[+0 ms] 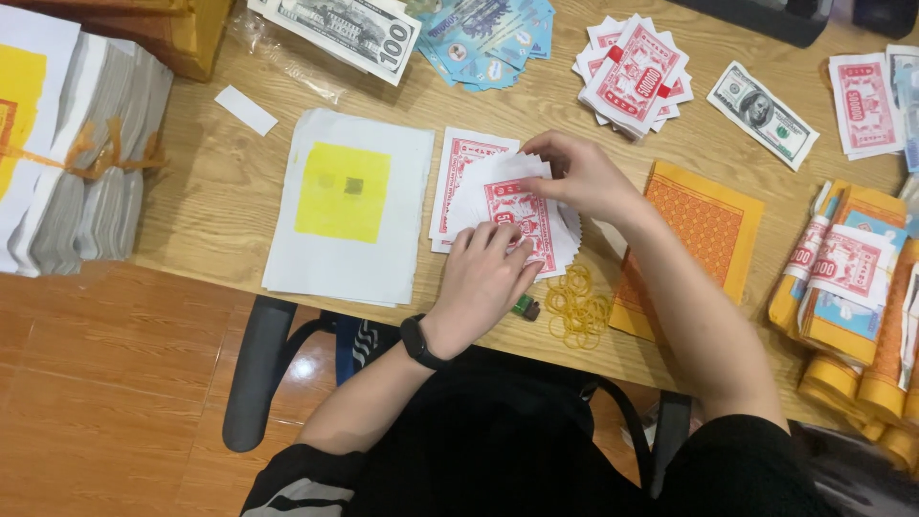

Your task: Sort and organize stacks of ritual paper on a desk by fanning and stacking them.

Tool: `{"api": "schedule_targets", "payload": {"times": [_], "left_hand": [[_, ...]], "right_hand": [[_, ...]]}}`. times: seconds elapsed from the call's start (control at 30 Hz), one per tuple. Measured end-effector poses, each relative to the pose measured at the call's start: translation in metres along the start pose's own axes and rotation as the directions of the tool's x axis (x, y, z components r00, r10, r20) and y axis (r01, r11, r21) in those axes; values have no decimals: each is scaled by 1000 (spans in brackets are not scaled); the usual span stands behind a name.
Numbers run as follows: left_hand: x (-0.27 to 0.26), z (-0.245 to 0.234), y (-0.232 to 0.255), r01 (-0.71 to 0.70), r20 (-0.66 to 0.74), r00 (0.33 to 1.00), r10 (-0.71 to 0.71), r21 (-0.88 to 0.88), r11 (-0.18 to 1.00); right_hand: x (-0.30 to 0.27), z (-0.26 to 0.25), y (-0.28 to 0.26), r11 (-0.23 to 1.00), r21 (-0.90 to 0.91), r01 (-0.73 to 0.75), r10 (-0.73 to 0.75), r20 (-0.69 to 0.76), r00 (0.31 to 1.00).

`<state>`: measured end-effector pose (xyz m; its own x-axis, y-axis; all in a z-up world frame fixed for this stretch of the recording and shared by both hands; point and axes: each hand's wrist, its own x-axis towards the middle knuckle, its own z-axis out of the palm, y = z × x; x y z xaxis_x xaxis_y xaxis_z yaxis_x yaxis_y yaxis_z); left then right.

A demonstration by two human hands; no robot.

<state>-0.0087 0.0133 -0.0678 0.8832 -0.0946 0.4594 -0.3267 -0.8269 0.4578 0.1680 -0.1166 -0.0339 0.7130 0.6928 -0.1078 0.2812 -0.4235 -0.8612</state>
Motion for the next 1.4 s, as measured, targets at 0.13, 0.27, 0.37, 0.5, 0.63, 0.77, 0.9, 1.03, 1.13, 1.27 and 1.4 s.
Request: {"api": "schedule_targets", "payload": {"times": [0.13,0.27,0.37,0.5,0.63,0.77,0.9,1.03,1.13,1.27,1.4], "left_hand": [[5,-11,3,10,21,1000,-10,-16,1000],[18,-41,1,202,-149,955,-257,-310,929],[30,-58,2,292,-89,884,-459,-663,690],[43,-45,7,255,71,873,-483,-911,326],[45,-53,9,232,64,876,-478,-925,301],[49,-66,20,168,-21,884,-468,-919,358],[50,-64,23,142,-126,861,-493,-871,471],[53,-64,22,152,-116,862,-493,-869,471],[53,-63,23,151,-144,857,-494,-847,509],[53,-57,24,101,-176,917,-359,-767,634],[51,-30,19,129,-159,926,-342,-717,684]], "right_hand": [[-11,3,2,998,66,-20,24,-62,998],[-40,-4,-25,970,244,-7,51,-176,983],[-57,-12,-11,943,333,23,62,-242,968],[-73,-15,-3,890,440,122,26,-315,949],[-78,-11,-20,831,518,203,-12,-347,938],[-81,-10,-24,790,566,236,-30,-348,937],[-80,-7,-38,761,600,246,-15,-363,932],[-77,-5,-34,761,587,276,-20,-404,915],[-76,-4,-20,773,557,303,-41,-434,900],[-76,-1,-5,816,435,381,-116,-523,845],[-79,28,-16,872,270,407,-168,-617,769]]}}
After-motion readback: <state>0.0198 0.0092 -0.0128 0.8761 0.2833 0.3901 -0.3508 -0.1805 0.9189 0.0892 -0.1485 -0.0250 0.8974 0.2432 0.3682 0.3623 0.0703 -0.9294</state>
